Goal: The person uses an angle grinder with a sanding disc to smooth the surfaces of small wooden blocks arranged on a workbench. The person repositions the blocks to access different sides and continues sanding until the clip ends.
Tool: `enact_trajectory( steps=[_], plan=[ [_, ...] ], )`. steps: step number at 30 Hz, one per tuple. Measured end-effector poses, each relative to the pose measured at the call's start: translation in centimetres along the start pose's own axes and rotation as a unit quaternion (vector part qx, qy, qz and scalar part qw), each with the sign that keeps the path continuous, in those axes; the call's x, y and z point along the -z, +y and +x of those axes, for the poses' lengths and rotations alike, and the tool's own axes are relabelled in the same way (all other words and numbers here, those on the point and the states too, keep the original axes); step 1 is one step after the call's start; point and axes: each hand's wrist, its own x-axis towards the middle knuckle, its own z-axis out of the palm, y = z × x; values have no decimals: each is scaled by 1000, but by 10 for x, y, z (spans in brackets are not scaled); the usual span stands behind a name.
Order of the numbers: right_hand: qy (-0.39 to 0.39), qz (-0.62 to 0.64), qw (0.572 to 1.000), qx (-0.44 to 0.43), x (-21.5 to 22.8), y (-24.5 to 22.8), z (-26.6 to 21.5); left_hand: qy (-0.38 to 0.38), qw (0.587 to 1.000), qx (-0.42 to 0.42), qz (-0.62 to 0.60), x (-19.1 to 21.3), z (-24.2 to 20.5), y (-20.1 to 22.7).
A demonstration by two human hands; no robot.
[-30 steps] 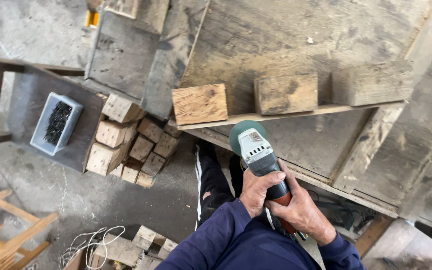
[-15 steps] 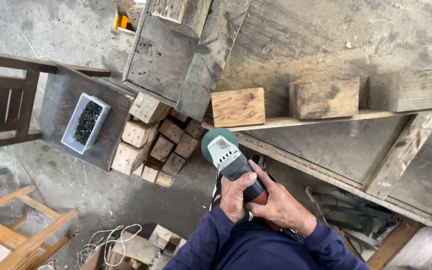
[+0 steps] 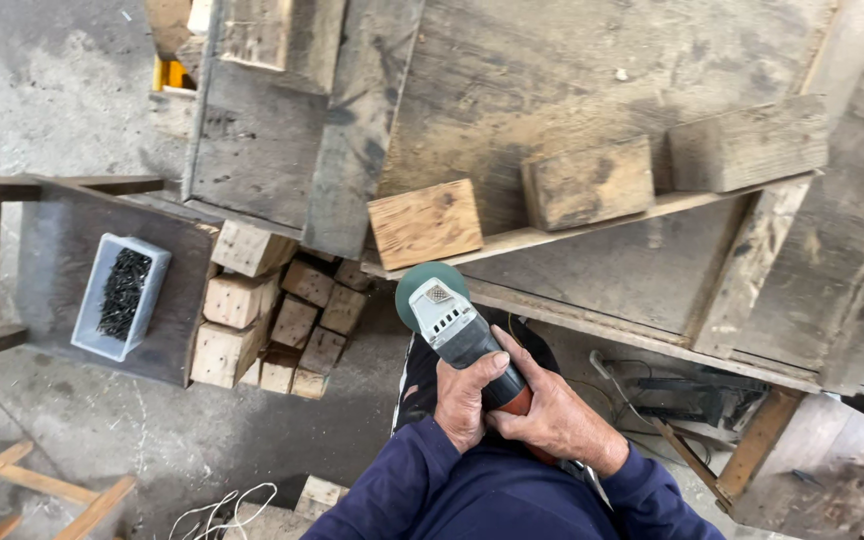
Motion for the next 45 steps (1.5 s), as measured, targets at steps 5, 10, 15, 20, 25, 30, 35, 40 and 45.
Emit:
enact_trajectory(
  steps=[5,10,15,20,25,30,35,40,45],
  plan=[
    [33,-14,999,12,40,27,-16,-1,999,-22,28,-34,19,-39],
    [51,-28,998,-13,92,52,-31,-16,999,-26,30,-75,41,-80],
    [57,-29,998,29,137,81,-40,-34,999,-6,23,-111,61,-111],
    [61,-23,998,19,169,100,-49,-31,999,-19,31,-139,73,-133],
    [74,-10,997,-2,199,114,-57,-38,999,-9,31,-162,89,-157],
    [89,-17,996,2,225,122,-64,-38,998,-6,45,-183,101,-176],
    [101,-46,994,-23,245,129,-70,-52,997,-1,49,-200,111,-189],
    [121,-25,992,-1,260,140,-74,-69,996,-3,59,-213,121,-200],
    [131,-10,991,-18,275,152,-79,-77,994,19,71,-229,128,-209]
  ],
)
